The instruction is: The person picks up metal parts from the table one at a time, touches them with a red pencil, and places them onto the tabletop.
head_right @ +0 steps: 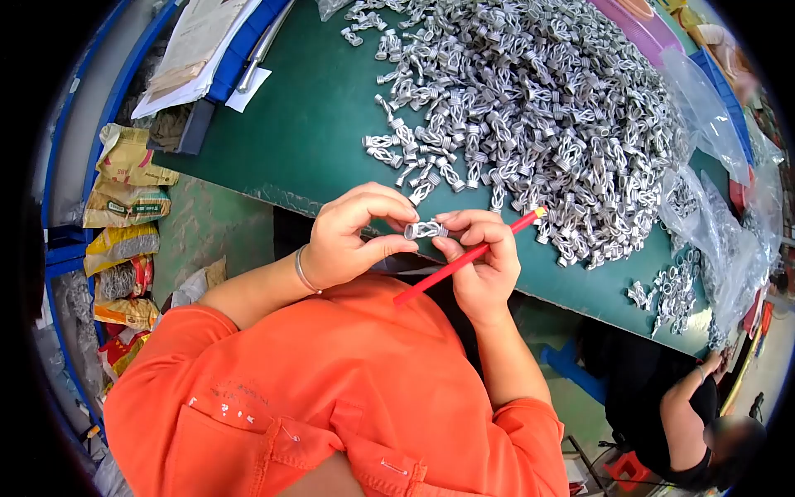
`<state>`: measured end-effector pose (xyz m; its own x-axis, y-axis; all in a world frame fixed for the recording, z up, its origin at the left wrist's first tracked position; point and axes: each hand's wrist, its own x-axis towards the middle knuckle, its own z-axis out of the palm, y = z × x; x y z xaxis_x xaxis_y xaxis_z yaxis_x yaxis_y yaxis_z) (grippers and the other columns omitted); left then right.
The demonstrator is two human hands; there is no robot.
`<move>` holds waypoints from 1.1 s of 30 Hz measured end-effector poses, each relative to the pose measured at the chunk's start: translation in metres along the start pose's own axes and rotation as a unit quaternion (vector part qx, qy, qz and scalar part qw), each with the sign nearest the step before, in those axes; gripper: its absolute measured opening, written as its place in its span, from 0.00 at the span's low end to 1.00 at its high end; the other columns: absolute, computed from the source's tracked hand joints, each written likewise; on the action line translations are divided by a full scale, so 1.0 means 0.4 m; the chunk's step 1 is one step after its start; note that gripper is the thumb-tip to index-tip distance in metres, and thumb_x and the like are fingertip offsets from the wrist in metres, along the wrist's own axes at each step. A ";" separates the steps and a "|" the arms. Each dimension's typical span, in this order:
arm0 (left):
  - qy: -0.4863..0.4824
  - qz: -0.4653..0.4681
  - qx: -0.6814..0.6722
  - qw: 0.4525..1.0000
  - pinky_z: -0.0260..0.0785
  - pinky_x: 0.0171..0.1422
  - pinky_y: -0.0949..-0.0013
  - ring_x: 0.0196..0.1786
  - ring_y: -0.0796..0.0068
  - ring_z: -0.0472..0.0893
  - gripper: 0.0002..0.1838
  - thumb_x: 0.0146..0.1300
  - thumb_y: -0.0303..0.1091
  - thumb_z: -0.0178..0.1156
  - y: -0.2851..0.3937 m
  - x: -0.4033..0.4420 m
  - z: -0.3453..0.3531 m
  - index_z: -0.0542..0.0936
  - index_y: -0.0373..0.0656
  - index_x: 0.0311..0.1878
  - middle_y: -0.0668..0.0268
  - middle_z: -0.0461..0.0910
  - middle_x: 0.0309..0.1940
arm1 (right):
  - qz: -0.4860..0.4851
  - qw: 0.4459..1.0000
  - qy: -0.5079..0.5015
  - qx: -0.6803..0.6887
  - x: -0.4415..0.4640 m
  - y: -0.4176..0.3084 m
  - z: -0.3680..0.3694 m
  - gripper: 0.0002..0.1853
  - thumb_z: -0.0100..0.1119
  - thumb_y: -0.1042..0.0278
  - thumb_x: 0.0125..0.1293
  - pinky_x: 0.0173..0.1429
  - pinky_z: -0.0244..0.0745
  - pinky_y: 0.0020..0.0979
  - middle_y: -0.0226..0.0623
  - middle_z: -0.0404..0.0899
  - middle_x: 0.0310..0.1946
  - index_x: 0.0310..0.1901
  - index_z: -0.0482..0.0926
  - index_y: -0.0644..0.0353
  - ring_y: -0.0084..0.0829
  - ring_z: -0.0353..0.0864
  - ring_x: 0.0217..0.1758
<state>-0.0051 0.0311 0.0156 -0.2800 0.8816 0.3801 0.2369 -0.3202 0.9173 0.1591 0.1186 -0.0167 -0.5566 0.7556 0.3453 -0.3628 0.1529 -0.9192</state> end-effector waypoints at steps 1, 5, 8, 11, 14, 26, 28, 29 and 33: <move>-0.017 0.046 0.056 0.997 0.74 0.40 0.73 0.37 0.71 0.81 0.11 0.50 0.19 0.68 0.004 0.001 -0.005 0.79 0.36 0.37 0.60 0.79 0.37 | -0.035 0.999 -0.008 -0.035 0.001 -0.004 0.001 0.16 0.61 0.91 0.54 0.52 0.77 0.37 0.43 0.74 0.39 0.34 0.65 0.62 0.37 0.79 0.46; -0.023 0.060 0.064 0.996 0.74 0.38 0.72 0.36 0.69 0.80 0.10 0.49 0.19 0.68 0.011 -0.013 -0.032 0.80 0.37 0.35 0.60 0.80 0.35 | -0.085 0.987 -0.051 -0.126 0.011 -0.023 -0.021 0.16 0.67 0.87 0.49 0.42 0.77 0.32 0.45 0.80 0.33 0.30 0.67 0.62 0.36 0.81 0.38; -0.138 -0.007 0.061 0.989 0.73 0.36 0.72 0.34 0.72 0.79 0.07 0.51 0.18 0.66 0.017 -0.053 -0.055 0.81 0.37 0.33 0.62 0.79 0.35 | -0.112 0.938 -0.008 -0.327 0.046 -0.003 -0.033 0.14 0.65 0.87 0.49 0.37 0.72 0.28 0.41 0.81 0.31 0.29 0.68 0.62 0.35 0.77 0.32; -0.201 0.006 0.124 0.972 0.75 0.37 0.73 0.35 0.70 0.80 0.07 0.52 0.20 0.65 -0.009 -0.087 -0.061 0.81 0.38 0.35 0.62 0.79 0.38 | -0.141 0.882 -0.038 -0.448 0.094 0.007 -0.031 0.14 0.65 0.86 0.47 0.41 0.72 0.36 0.40 0.82 0.34 0.30 0.69 0.61 0.41 0.78 0.36; -0.198 -0.009 0.149 0.969 0.76 0.39 0.73 0.37 0.67 0.81 0.07 0.53 0.21 0.65 -0.020 -0.102 -0.058 0.81 0.38 0.37 0.62 0.79 0.38 | -0.157 0.863 -0.072 -0.474 0.114 0.029 -0.038 0.14 0.65 0.85 0.44 0.42 0.72 0.39 0.40 0.82 0.35 0.30 0.69 0.61 0.44 0.78 0.37; -0.041 -0.214 -0.154 0.964 0.77 0.44 0.75 0.38 0.77 0.81 0.16 0.60 0.18 0.60 -0.009 -0.036 -0.021 0.74 0.31 0.51 0.61 0.79 0.38 | 0.225 0.968 0.068 0.088 0.024 -0.060 0.007 0.10 0.56 0.81 0.65 0.30 0.71 0.19 0.45 0.80 0.35 0.34 0.65 0.58 0.22 0.78 0.30; -0.041 -0.206 -0.210 0.955 0.78 0.43 0.74 0.38 0.74 0.82 0.14 0.59 0.17 0.61 -0.012 -0.032 -0.017 0.75 0.30 0.49 0.59 0.78 0.40 | 0.222 0.967 0.047 0.120 0.014 -0.050 0.001 0.10 0.56 0.82 0.65 0.32 0.72 0.19 0.47 0.80 0.37 0.34 0.64 0.58 0.23 0.79 0.31; -0.038 -0.203 -0.210 0.955 0.78 0.43 0.74 0.38 0.74 0.82 0.14 0.59 0.17 0.61 -0.016 -0.030 -0.014 0.75 0.30 0.49 0.59 0.78 0.40 | 0.212 0.969 0.035 0.124 0.011 -0.044 -0.003 0.10 0.56 0.82 0.64 0.35 0.75 0.21 0.50 0.80 0.39 0.34 0.64 0.58 0.25 0.80 0.34; -0.031 -0.089 -0.135 0.986 0.78 0.42 0.74 0.38 0.72 0.83 0.13 0.58 0.15 0.60 -0.025 -0.036 -0.004 0.76 0.30 0.48 0.58 0.78 0.38 | 0.184 0.977 0.030 0.103 0.006 -0.024 -0.005 0.11 0.56 0.83 0.64 0.40 0.78 0.24 0.52 0.80 0.41 0.35 0.63 0.59 0.28 0.81 0.36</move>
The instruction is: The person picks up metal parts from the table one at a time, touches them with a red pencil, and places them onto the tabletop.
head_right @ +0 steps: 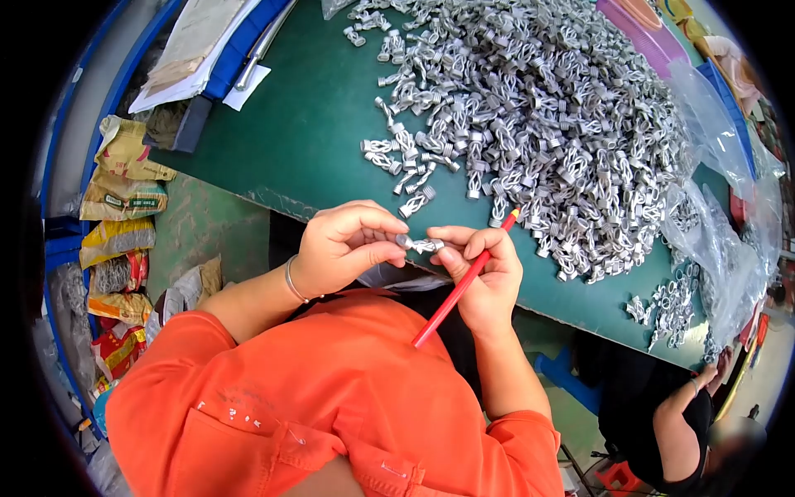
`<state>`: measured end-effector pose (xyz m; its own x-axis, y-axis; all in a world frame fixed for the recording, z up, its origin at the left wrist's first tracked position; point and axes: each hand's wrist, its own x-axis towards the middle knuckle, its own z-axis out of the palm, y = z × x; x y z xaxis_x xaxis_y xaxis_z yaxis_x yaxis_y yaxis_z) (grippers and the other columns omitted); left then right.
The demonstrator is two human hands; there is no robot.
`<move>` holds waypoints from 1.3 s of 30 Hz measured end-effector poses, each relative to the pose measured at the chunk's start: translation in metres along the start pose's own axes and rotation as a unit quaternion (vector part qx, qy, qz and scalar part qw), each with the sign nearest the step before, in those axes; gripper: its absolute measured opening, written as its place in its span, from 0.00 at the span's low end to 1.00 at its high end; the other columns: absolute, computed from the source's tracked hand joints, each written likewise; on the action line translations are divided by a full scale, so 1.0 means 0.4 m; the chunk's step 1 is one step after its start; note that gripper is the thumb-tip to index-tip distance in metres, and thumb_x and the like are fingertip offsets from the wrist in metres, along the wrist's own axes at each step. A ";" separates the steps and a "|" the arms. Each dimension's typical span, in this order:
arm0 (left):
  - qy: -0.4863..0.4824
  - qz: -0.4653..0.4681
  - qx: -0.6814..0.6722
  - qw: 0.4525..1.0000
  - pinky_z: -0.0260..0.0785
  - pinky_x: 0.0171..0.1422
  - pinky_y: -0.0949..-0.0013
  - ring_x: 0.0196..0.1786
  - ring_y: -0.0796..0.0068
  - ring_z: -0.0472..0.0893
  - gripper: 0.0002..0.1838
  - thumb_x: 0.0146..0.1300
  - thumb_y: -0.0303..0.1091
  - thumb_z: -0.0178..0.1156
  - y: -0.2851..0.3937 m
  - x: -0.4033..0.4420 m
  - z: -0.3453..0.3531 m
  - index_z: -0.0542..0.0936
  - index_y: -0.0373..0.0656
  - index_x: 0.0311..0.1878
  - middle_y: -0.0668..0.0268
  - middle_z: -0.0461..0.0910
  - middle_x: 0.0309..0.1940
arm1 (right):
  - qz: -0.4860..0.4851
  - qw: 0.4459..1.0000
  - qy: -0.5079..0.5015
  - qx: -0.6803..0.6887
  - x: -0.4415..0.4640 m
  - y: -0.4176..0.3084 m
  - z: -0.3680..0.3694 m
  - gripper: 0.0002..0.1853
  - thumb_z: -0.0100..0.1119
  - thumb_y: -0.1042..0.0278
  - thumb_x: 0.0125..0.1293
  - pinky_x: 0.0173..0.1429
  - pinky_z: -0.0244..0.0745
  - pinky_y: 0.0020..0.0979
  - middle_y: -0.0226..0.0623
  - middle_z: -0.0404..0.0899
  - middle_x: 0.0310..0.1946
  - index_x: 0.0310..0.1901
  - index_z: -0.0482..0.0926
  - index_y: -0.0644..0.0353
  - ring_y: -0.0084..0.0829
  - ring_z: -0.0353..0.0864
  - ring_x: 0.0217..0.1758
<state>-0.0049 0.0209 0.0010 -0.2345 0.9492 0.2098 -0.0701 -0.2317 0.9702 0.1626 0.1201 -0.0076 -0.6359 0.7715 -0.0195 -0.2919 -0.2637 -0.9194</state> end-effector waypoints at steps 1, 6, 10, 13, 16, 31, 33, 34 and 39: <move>0.009 -0.004 0.006 1.000 0.78 0.42 0.74 0.38 0.72 0.83 0.13 0.58 0.14 0.60 -0.001 -0.004 0.003 0.76 0.30 0.48 0.58 0.77 0.38 | 0.001 1.000 -0.001 0.000 -0.007 0.004 -0.001 0.11 0.56 0.83 0.64 0.41 0.79 0.25 0.52 0.80 0.41 0.35 0.63 0.59 0.29 0.82 0.36; 0.019 -0.005 0.014 1.000 0.77 0.42 0.76 0.38 0.75 0.81 0.13 0.57 0.14 0.60 -0.017 -0.025 0.008 0.77 0.30 0.47 0.60 0.77 0.38 | 0.022 1.000 -0.019 0.011 -0.025 0.010 -0.014 0.10 0.56 0.81 0.65 0.39 0.77 0.24 0.47 0.81 0.37 0.35 0.63 0.59 0.28 0.81 0.35; 0.025 0.027 0.097 0.995 0.76 0.38 0.77 0.36 0.77 0.81 0.11 0.56 0.15 0.63 -0.025 -0.027 -0.005 0.79 0.30 0.43 0.62 0.78 0.34 | -0.088 0.982 -0.016 -0.169 -0.024 0.021 -0.008 0.08 0.55 0.79 0.66 0.40 0.75 0.23 0.45 0.81 0.36 0.38 0.64 0.62 0.26 0.80 0.34; 0.041 0.050 0.210 0.976 0.73 0.34 0.79 0.31 0.80 0.80 0.10 0.53 0.18 0.66 -0.029 -0.017 -0.018 0.80 0.33 0.39 0.64 0.78 0.31 | -0.205 0.943 0.005 -0.263 0.004 0.037 -0.011 0.22 0.50 0.61 0.72 0.41 0.73 0.24 0.42 0.79 0.39 0.59 0.63 0.67 0.25 0.77 0.35; 0.056 0.062 0.268 0.960 0.71 0.31 0.79 0.27 0.80 0.78 0.10 0.51 0.19 0.67 -0.044 -0.017 -0.022 0.80 0.36 0.38 0.65 0.77 0.30 | -0.221 0.940 0.025 -0.258 0.016 0.042 0.000 0.20 0.51 0.56 0.71 0.36 0.71 0.23 0.40 0.78 0.36 0.51 0.76 0.68 0.24 0.76 0.31; 0.054 -0.005 0.226 0.973 0.75 0.33 0.80 0.29 0.82 0.80 0.10 0.49 0.20 0.69 -0.043 -0.004 -0.027 0.80 0.36 0.35 0.66 0.77 0.30 | -0.236 0.925 0.008 -0.297 0.010 0.062 0.028 0.05 0.57 0.79 0.62 0.26 0.70 0.20 0.36 0.79 0.20 0.30 0.72 0.66 0.20 0.75 0.20; 0.054 -0.004 0.226 0.973 0.75 0.33 0.80 0.29 0.82 0.80 0.10 0.49 0.20 0.69 -0.045 -0.003 -0.026 0.80 0.36 0.35 0.66 0.77 0.30 | -0.235 0.921 0.006 -0.312 0.013 0.061 0.031 0.05 0.58 0.79 0.62 0.26 0.70 0.20 0.36 0.79 0.20 0.30 0.72 0.66 0.20 0.75 0.20; 0.053 -0.001 0.227 0.972 0.75 0.33 0.80 0.29 0.82 0.80 0.10 0.49 0.20 0.69 -0.046 -0.003 -0.026 0.80 0.36 0.35 0.67 0.77 0.30 | -0.234 0.921 0.009 -0.312 0.014 0.059 0.032 0.05 0.58 0.79 0.62 0.26 0.70 0.20 0.36 0.79 0.20 0.30 0.72 0.66 0.20 0.75 0.20; 0.045 0.001 0.210 0.977 0.75 0.33 0.80 0.29 0.82 0.80 0.10 0.49 0.20 0.69 -0.046 -0.005 -0.031 0.80 0.35 0.35 0.67 0.77 0.30 | -0.238 0.903 0.004 -0.357 0.011 0.055 0.027 0.05 0.58 0.80 0.62 0.26 0.70 0.21 0.36 0.79 0.21 0.30 0.73 0.66 0.20 0.75 0.20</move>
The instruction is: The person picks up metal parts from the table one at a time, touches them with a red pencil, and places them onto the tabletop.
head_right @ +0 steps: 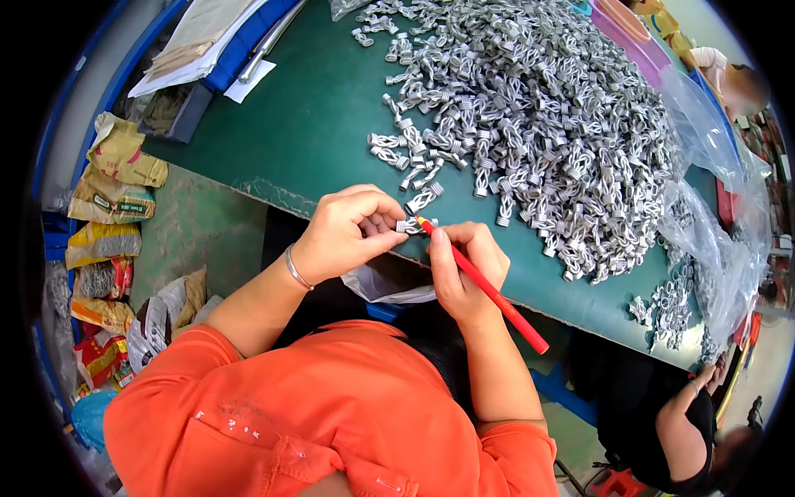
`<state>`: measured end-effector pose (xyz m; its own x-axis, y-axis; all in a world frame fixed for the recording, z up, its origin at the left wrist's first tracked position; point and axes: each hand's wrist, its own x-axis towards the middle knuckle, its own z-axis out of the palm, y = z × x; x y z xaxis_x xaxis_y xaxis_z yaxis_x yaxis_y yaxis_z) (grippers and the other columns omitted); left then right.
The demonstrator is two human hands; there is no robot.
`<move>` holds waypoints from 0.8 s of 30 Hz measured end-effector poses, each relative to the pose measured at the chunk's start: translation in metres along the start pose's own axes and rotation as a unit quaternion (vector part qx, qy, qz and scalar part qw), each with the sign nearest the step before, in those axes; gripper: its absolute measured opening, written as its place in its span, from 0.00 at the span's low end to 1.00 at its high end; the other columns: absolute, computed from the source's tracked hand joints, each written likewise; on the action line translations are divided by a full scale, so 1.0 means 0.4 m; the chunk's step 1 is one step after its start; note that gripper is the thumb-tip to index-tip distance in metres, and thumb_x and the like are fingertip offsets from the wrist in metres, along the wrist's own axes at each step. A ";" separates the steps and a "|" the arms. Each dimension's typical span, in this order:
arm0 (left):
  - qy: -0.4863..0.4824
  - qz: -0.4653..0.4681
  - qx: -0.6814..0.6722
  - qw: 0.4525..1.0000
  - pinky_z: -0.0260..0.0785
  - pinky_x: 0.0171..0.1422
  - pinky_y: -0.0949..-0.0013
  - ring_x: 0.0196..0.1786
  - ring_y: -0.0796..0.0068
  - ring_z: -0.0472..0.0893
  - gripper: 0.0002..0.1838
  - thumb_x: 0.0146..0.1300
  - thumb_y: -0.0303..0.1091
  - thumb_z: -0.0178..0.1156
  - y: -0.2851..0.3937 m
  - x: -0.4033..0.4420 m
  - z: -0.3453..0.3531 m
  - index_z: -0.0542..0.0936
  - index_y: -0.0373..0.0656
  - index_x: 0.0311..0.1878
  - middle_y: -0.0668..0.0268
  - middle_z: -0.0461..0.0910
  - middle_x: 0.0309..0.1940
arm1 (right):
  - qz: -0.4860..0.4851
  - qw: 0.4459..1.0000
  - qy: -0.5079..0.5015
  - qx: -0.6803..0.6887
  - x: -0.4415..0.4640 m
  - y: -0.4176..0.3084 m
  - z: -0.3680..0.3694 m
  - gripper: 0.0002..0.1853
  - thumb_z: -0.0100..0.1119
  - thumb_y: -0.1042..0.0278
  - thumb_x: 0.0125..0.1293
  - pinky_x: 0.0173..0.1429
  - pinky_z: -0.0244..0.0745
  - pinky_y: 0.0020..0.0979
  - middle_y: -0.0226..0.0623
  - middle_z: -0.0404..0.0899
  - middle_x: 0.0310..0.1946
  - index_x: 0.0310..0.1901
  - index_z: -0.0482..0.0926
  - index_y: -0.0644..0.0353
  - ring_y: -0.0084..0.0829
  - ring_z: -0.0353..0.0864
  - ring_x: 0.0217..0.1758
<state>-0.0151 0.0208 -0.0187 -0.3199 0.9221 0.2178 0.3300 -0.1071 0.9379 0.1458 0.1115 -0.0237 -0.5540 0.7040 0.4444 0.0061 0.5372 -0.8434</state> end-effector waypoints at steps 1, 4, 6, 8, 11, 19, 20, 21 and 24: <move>0.001 -0.004 0.003 1.000 0.75 0.33 0.80 0.29 0.82 0.79 0.10 0.49 0.20 0.69 0.003 0.001 -0.001 0.80 0.35 0.35 0.67 0.77 0.30 | -0.002 1.000 0.000 -0.001 0.000 -0.001 0.000 0.05 0.58 0.80 0.62 0.26 0.70 0.21 0.36 0.79 0.21 0.30 0.73 0.66 0.20 0.75 0.20; 0.007 -0.009 0.008 1.000 0.74 0.33 0.80 0.29 0.82 0.79 0.10 0.49 0.20 0.69 0.005 0.000 0.001 0.80 0.35 0.35 0.66 0.77 0.30 | 0.010 0.999 0.008 0.051 -0.001 0.002 0.003 0.05 0.58 0.80 0.62 0.26 0.70 0.21 0.35 0.79 0.21 0.30 0.73 0.65 0.20 0.75 0.20; 0.006 -0.012 0.009 1.000 0.74 0.33 0.80 0.29 0.82 0.79 0.10 0.49 0.20 0.69 0.005 -0.001 0.001 0.80 0.36 0.35 0.66 0.77 0.30 | 0.000 0.999 0.012 0.053 -0.006 0.009 0.002 0.02 0.56 0.79 0.64 0.28 0.71 0.21 0.35 0.80 0.23 0.34 0.73 0.66 0.21 0.75 0.21; 0.004 -0.010 0.000 1.000 0.74 0.33 0.80 0.30 0.82 0.80 0.09 0.49 0.20 0.68 0.005 -0.001 -0.001 0.80 0.36 0.35 0.66 0.78 0.31 | 0.021 0.996 0.048 0.078 -0.006 0.002 0.013 0.02 0.55 0.78 0.65 0.30 0.71 0.21 0.36 0.80 0.25 0.37 0.73 0.67 0.20 0.75 0.23; 0.011 -0.005 -0.003 1.000 0.73 0.33 0.80 0.30 0.81 0.80 0.09 0.50 0.19 0.68 0.006 -0.006 0.001 0.79 0.36 0.35 0.66 0.78 0.31 | 0.054 0.990 0.113 0.065 0.004 0.003 0.026 0.08 0.56 0.76 0.66 0.37 0.72 0.23 0.38 0.80 0.32 0.46 0.74 0.65 0.23 0.75 0.29; 0.044 0.073 0.024 0.996 0.73 0.34 0.77 0.30 0.79 0.79 0.10 0.49 0.16 0.67 -0.011 -0.021 0.011 0.77 0.37 0.33 0.63 0.79 0.34 | 0.009 0.998 0.022 0.066 0.012 0.022 0.020 0.13 0.65 0.85 0.55 0.34 0.72 0.22 0.36 0.80 0.32 0.36 0.71 0.62 0.22 0.74 0.28; 0.051 0.063 -0.005 0.997 0.73 0.34 0.76 0.30 0.78 0.79 0.10 0.49 0.16 0.67 -0.013 -0.021 0.014 0.76 0.37 0.33 0.63 0.79 0.34 | -0.003 0.996 0.010 0.089 0.013 0.023 0.018 0.14 0.65 0.86 0.54 0.34 0.72 0.21 0.37 0.80 0.33 0.37 0.70 0.62 0.21 0.74 0.28; 0.054 0.066 -0.005 0.996 0.73 0.34 0.76 0.30 0.78 0.79 0.10 0.49 0.16 0.67 -0.015 -0.021 0.014 0.76 0.37 0.33 0.63 0.79 0.34 | -0.016 0.994 -0.002 0.112 0.013 0.027 0.015 0.16 0.65 0.86 0.54 0.34 0.72 0.21 0.38 0.80 0.34 0.38 0.68 0.62 0.21 0.74 0.28; 0.054 0.127 0.031 0.990 0.73 0.34 0.76 0.31 0.76 0.79 0.11 0.48 0.16 0.67 -0.024 -0.019 0.008 0.76 0.37 0.33 0.62 0.79 0.35 | -0.013 0.993 -0.031 0.117 0.007 0.019 0.007 0.18 0.67 0.85 0.52 0.33 0.72 0.21 0.40 0.80 0.36 0.38 0.67 0.61 0.20 0.73 0.27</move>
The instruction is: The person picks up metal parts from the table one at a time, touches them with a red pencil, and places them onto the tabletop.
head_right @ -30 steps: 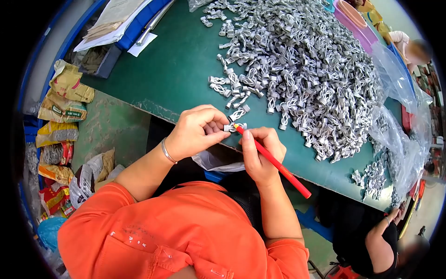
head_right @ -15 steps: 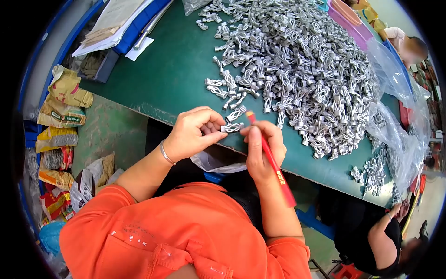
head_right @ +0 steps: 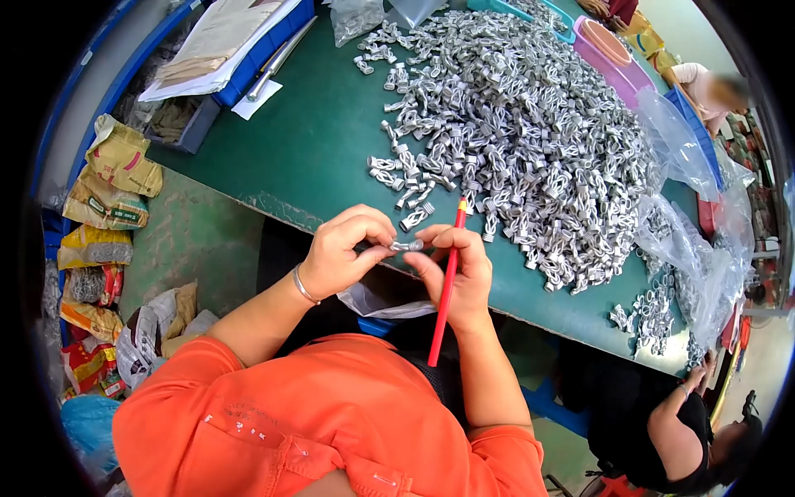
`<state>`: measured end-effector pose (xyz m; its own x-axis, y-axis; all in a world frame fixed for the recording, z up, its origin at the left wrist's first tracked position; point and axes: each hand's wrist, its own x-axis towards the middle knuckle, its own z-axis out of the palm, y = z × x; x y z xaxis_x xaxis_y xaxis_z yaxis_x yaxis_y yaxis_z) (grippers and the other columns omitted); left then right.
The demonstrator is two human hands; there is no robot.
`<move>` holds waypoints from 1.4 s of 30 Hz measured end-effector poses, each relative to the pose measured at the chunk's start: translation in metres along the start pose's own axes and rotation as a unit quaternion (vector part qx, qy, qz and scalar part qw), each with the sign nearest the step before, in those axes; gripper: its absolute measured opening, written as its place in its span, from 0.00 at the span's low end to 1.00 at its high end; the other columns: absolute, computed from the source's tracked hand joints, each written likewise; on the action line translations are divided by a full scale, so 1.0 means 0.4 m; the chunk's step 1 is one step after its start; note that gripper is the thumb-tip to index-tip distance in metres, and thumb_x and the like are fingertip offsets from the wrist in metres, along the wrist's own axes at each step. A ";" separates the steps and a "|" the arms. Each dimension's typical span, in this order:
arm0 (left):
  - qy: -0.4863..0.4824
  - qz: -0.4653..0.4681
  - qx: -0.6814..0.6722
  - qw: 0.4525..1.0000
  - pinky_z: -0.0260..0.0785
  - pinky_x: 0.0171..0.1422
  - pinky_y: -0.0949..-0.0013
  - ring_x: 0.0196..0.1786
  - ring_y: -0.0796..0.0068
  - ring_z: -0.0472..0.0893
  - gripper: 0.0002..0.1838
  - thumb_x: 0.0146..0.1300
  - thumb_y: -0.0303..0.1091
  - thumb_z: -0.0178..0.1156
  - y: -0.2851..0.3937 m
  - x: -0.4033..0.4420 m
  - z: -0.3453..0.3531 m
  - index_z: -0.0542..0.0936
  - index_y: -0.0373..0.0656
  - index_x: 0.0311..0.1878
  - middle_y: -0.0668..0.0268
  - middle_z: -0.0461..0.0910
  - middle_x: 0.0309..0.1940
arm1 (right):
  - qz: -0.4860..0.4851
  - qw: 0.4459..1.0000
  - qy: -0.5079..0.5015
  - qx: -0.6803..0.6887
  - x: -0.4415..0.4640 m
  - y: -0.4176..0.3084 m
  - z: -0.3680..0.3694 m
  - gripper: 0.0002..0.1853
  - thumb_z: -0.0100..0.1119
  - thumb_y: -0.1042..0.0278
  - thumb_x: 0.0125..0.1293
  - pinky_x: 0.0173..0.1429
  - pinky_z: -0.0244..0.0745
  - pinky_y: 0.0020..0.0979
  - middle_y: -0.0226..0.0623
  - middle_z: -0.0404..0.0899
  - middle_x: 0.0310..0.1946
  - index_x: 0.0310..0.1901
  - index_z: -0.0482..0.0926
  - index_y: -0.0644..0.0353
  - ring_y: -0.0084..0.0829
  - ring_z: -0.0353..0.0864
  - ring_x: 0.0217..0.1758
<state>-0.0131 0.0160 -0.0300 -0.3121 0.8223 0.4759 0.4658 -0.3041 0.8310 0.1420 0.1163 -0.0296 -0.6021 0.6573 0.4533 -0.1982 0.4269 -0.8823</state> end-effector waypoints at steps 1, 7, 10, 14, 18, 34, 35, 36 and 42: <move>0.006 0.036 0.030 0.999 0.73 0.34 0.76 0.31 0.76 0.79 0.12 0.47 0.16 0.67 -0.005 -0.001 0.001 0.76 0.37 0.34 0.62 0.78 0.35 | 0.021 1.000 -0.010 0.016 -0.002 -0.007 0.001 0.18 0.68 0.85 0.52 0.33 0.72 0.21 0.40 0.80 0.36 0.38 0.67 0.61 0.19 0.73 0.27; 0.043 0.010 0.087 0.995 0.72 0.34 0.75 0.30 0.75 0.77 0.18 0.46 0.20 0.70 0.013 -0.009 0.026 0.77 0.37 0.41 0.63 0.76 0.34 | -0.130 0.987 0.043 -0.088 -0.002 -0.015 -0.007 0.14 0.61 0.90 0.52 0.39 0.75 0.30 0.41 0.79 0.33 0.32 0.69 0.60 0.34 0.79 0.34; 0.039 0.031 0.105 0.993 0.72 0.34 0.76 0.29 0.75 0.77 0.18 0.47 0.18 0.69 0.020 -0.006 0.026 0.77 0.37 0.42 0.62 0.75 0.33 | -0.238 0.962 0.055 -0.119 0.009 -0.038 -0.073 0.13 0.59 0.91 0.51 0.36 0.76 0.33 0.45 0.78 0.33 0.32 0.70 0.64 0.36 0.78 0.33; 0.055 0.037 0.089 0.994 0.75 0.33 0.74 0.30 0.71 0.80 0.14 0.50 0.17 0.65 0.017 -0.006 0.029 0.76 0.35 0.41 0.60 0.77 0.34 | -0.312 0.866 0.226 -0.320 0.103 -0.071 -0.324 0.12 0.59 0.89 0.54 0.36 0.74 0.30 0.43 0.78 0.30 0.33 0.67 0.63 0.33 0.77 0.31; 0.067 0.042 0.086 0.993 0.72 0.34 0.75 0.30 0.74 0.77 0.14 0.50 0.15 0.64 0.016 -0.005 0.036 0.76 0.34 0.41 0.60 0.76 0.33 | -0.218 0.800 0.383 -0.408 0.168 -0.032 -0.635 0.10 0.63 0.80 0.59 0.45 0.73 0.27 0.35 0.76 0.34 0.39 0.72 0.63 0.28 0.76 0.36; 0.098 0.010 0.093 0.991 0.75 0.36 0.75 0.32 0.74 0.80 0.12 0.55 0.15 0.59 0.005 -0.015 0.030 0.75 0.33 0.43 0.60 0.76 0.35 | -0.167 0.929 -0.093 -0.317 0.087 -0.021 0.002 0.18 0.70 0.74 0.46 0.34 0.68 0.40 0.39 0.73 0.28 0.37 0.71 0.59 0.44 0.72 0.31; 0.098 0.007 0.096 0.991 0.75 0.36 0.75 0.32 0.74 0.80 0.12 0.55 0.15 0.59 0.001 -0.017 0.028 0.75 0.33 0.43 0.60 0.76 0.35 | -0.163 0.928 -0.099 -0.320 0.086 -0.005 0.021 0.17 0.69 0.75 0.47 0.34 0.67 0.40 0.39 0.73 0.28 0.37 0.71 0.59 0.44 0.72 0.31; 0.094 0.011 0.095 0.991 0.75 0.36 0.75 0.32 0.73 0.80 0.12 0.55 0.15 0.58 -0.004 -0.019 0.027 0.75 0.34 0.43 0.59 0.76 0.36 | -0.172 0.927 -0.084 -0.324 0.081 0.010 0.024 0.16 0.69 0.76 0.48 0.34 0.67 0.40 0.39 0.72 0.28 0.36 0.71 0.59 0.44 0.72 0.31; 0.081 0.010 0.071 0.994 0.75 0.36 0.75 0.32 0.74 0.80 0.16 0.53 0.15 0.61 0.007 -0.013 0.028 0.75 0.35 0.46 0.59 0.76 0.38 | -0.110 0.948 -0.003 -0.300 0.050 -0.007 -0.006 0.13 0.64 0.82 0.53 0.37 0.72 0.31 0.39 0.78 0.31 0.35 0.70 0.61 0.36 0.77 0.30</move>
<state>-0.0010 0.0164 -0.0332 -0.4265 0.7247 0.5413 0.5816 -0.2386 0.7777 0.1324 0.1299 -0.0179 -0.6020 0.5079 0.6162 0.1541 0.8310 -0.5345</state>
